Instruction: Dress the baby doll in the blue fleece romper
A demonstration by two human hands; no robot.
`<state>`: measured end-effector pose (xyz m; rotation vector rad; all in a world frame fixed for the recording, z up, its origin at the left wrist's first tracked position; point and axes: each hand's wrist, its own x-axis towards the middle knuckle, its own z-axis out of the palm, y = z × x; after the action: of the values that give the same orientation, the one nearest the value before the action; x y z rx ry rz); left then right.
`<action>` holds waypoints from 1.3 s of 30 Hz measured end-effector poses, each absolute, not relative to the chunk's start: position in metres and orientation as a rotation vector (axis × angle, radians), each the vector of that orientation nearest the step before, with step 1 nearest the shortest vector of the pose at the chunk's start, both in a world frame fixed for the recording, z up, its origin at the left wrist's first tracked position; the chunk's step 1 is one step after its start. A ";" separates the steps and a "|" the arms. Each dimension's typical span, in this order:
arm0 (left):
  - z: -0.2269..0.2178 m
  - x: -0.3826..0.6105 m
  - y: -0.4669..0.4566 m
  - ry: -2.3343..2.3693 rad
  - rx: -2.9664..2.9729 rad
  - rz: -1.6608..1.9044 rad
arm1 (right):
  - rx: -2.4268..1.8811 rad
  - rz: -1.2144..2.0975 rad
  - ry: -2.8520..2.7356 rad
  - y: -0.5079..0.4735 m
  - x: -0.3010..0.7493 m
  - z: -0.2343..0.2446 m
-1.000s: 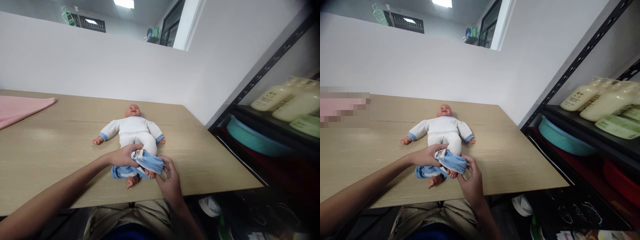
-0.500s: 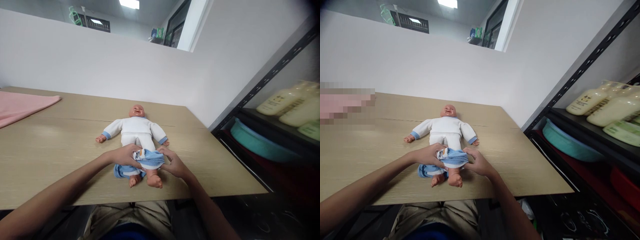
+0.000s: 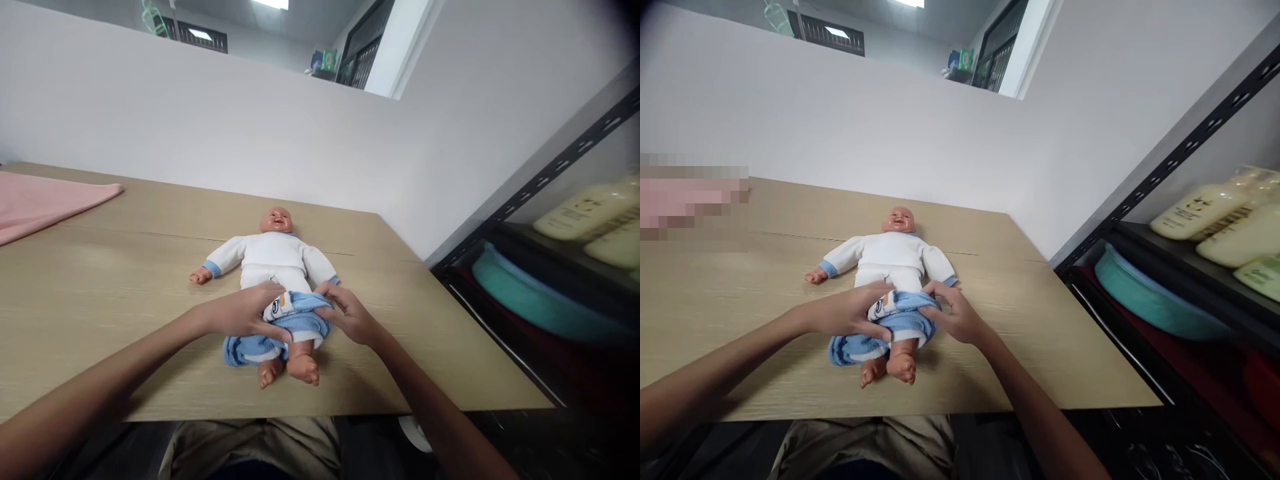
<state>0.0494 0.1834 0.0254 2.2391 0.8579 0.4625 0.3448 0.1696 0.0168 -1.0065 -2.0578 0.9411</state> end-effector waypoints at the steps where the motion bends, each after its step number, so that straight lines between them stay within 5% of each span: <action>1: 0.028 0.043 0.180 0.869 2.274 0.431 | -1.011 1.014 -2.008 0.175 0.344 0.014; 8: 0.032 -0.003 0.159 1.208 2.162 0.201 | -1.023 1.039 -1.901 0.204 0.337 -0.009; 21: -0.013 -0.003 0.146 1.113 2.140 0.684 | -0.911 0.538 -2.201 0.202 0.323 0.000; 29: -0.044 0.008 0.159 1.305 2.212 1.041 | -0.953 0.778 -1.998 0.219 0.308 -0.014; 39: -0.049 0.012 0.216 1.459 2.018 1.057 | -1.136 0.764 -1.686 0.245 0.294 -0.035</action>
<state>0.0125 0.2157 -0.0486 2.0184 1.4586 1.0574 0.2938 0.2446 -0.0354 -1.1362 -1.6865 0.7642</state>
